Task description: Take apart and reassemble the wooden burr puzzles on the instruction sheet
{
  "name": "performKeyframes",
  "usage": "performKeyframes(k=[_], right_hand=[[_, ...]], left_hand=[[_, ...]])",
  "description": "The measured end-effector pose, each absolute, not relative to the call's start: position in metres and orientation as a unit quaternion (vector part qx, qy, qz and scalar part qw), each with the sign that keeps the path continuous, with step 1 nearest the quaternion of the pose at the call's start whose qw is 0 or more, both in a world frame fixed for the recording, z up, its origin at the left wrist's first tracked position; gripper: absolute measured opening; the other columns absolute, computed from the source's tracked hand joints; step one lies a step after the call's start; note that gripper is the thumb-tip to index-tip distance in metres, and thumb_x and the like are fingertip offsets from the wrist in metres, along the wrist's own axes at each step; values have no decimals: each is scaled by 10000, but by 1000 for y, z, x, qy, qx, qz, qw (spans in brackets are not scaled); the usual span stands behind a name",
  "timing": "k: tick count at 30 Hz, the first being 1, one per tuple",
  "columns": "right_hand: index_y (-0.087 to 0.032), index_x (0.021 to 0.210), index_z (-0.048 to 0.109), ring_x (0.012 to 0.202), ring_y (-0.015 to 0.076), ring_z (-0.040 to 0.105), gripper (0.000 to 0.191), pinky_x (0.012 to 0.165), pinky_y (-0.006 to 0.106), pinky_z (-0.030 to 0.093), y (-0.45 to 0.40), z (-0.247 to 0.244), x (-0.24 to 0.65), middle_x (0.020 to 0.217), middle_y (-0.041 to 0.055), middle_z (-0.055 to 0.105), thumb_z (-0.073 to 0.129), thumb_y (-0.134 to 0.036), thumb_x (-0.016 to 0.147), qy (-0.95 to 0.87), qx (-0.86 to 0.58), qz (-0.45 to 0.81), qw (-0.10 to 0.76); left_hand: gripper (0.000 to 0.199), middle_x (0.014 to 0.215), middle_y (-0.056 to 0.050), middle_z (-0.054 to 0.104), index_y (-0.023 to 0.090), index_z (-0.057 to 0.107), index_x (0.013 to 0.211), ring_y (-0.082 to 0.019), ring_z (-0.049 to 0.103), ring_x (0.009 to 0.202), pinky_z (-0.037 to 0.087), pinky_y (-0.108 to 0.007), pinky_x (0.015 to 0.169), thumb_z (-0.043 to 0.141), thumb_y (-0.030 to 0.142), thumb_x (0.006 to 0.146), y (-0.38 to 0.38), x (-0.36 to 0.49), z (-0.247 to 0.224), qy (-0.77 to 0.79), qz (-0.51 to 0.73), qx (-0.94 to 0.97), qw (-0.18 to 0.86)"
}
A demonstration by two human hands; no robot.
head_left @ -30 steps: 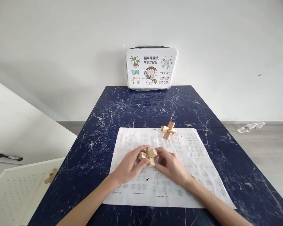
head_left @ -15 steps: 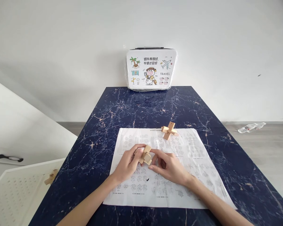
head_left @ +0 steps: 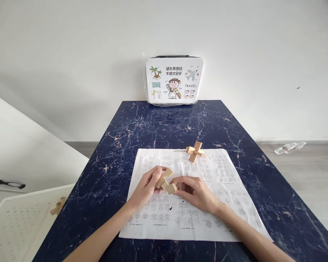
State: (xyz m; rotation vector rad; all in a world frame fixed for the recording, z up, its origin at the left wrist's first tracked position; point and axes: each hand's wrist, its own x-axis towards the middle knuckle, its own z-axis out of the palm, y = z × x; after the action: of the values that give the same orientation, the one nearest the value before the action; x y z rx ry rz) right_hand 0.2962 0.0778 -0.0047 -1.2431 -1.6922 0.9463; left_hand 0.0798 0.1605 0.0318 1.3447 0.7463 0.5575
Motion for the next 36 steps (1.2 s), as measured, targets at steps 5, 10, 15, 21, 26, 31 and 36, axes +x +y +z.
performKeyframes(k=[5, 10, 15, 21, 26, 31, 36], right_hand=[[-256, 1144, 696, 611, 152, 551, 175, 562, 293, 478, 77, -6, 294, 813, 5, 662, 650, -386, 1036, -644, -545, 331, 424], [-244, 978, 619, 636, 177, 568, 134, 564, 309, 469, 80, -11, 291, 768, 5, 653, 646, -374, 996, -583, -640, 250, 434], [-248, 941, 595, 648, 181, 592, 110, 590, 310, 483, 81, -12, 290, 764, 4, 654, 634, -341, 984, -572, -675, 189, 426], [-247, 967, 609, 680, 195, 620, 116, 614, 322, 513, 81, -13, 288, 789, 21, 651, 641, -353, 999, -605, -661, 147, 418], [-252, 1241, 595, 857, 246, 650, 282, 755, 401, 586, 80, -12, 291, 978, 66, 647, 685, -367, 1000, -636, -625, 139, 432], [-269, 1308, 598, 955, 259, 670, 248, 836, 441, 613, 79, -5, 292, 1086, 92, 662, 622, -345, 1073, -695, -535, 166, 451], [-264, 1316, 632, 1010, 272, 689, 233, 852, 445, 622, 78, -3, 291, 1112, 93, 684, 611, -315, 1090, -715, -507, 149, 458]], left_hand=[[502, 733, 10, 582, 165, 625, 1248, -112, 411, 564, 379, -262, 584, 398, 593, 1119, 165, 80, 32, 358, 317, 603, 638], [500, 839, -19, 643, 175, 550, 1377, -117, 456, 573, 388, -269, 575, 408, 579, 1119, 167, 80, 30, 367, 330, 607, 622], [518, 872, -19, 644, 180, 494, 1426, -109, 454, 569, 382, -269, 566, 476, 579, 1097, 166, 81, 30, 358, 314, 614, 630], [553, 892, -18, 652, 214, 448, 1474, -108, 470, 576, 403, -269, 573, 556, 570, 1065, 164, 81, 30, 355, 291, 604, 652], [582, 935, -29, 676, 231, 427, 1503, -107, 514, 590, 441, -265, 582, 587, 564, 1054, 162, 80, 29, 345, 262, 605, 669], [586, 753, 25, 623, 228, 463, 1519, -127, 578, 579, 479, -255, 569, 585, 568, 1056, 159, 80, 31, 337, 208, 645, 654], [621, 808, 2, 686, 230, 438, 1557, -121, 618, 533, 490, -245, 520, 595, 560, 1055, 159, 78, 32, 326, 182, 645, 667]])
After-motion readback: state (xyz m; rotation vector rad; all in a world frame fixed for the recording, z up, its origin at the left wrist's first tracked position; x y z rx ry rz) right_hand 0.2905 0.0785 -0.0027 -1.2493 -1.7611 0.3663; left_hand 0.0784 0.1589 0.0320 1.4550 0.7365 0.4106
